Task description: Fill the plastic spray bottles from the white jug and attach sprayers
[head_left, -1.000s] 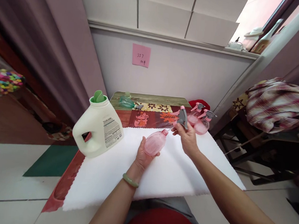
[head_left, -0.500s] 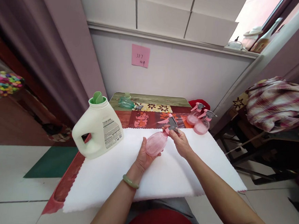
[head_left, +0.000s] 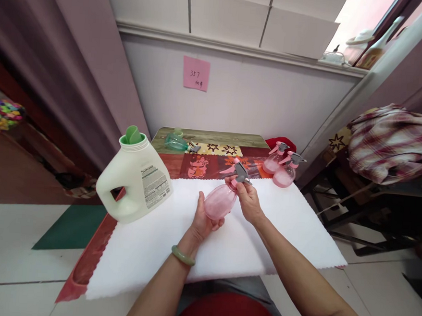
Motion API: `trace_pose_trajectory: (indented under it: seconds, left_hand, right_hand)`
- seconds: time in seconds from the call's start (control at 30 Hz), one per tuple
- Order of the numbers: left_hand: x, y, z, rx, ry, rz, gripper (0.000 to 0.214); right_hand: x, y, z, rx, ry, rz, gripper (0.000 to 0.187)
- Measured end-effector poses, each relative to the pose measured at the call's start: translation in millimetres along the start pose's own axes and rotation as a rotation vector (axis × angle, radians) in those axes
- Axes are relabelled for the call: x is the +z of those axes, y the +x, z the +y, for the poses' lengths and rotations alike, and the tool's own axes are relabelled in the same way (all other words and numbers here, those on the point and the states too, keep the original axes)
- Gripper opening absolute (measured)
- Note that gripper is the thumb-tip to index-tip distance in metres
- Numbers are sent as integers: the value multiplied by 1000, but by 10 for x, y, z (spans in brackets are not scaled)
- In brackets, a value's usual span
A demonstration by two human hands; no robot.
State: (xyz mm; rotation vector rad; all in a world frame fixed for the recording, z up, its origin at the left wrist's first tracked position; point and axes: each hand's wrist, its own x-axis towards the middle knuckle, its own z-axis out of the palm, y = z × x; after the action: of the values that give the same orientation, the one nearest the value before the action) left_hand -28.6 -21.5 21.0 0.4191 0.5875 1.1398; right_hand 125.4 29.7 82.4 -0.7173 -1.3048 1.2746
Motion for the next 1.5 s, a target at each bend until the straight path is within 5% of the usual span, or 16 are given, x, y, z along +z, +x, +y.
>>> trace_pose_trajectory:
  seconds: [0.2, 0.43, 0.67, 0.87, 1.07, 1.37, 1.5]
  left_hand:
    - [85, -9, -70, 199, -10, 112, 47]
    - [74, 52, -151, 430, 31, 189, 85]
    - [60, 53, -191, 436, 40, 180, 91]
    - [112, 39, -176, 349, -26, 126, 64]
    - [88, 41, -137, 220, -21, 49, 66]
    - [21, 20, -25, 60, -27, -5, 76]
    - [18, 13, -9, 20, -40, -12, 78]
  right_hand:
    - [64, 11, 181, 71, 117, 257, 45]
    - [106, -31, 192, 111, 126, 429, 49]
    - [170, -11, 235, 94, 159, 616, 51]
    - [231, -26, 188, 132, 54, 554, 38]
    - [305, -20, 116, 60, -50, 409, 38]
    - [312, -94, -4, 38, 189, 130, 46]
    - [266, -113, -22, 23, 127, 58, 45]
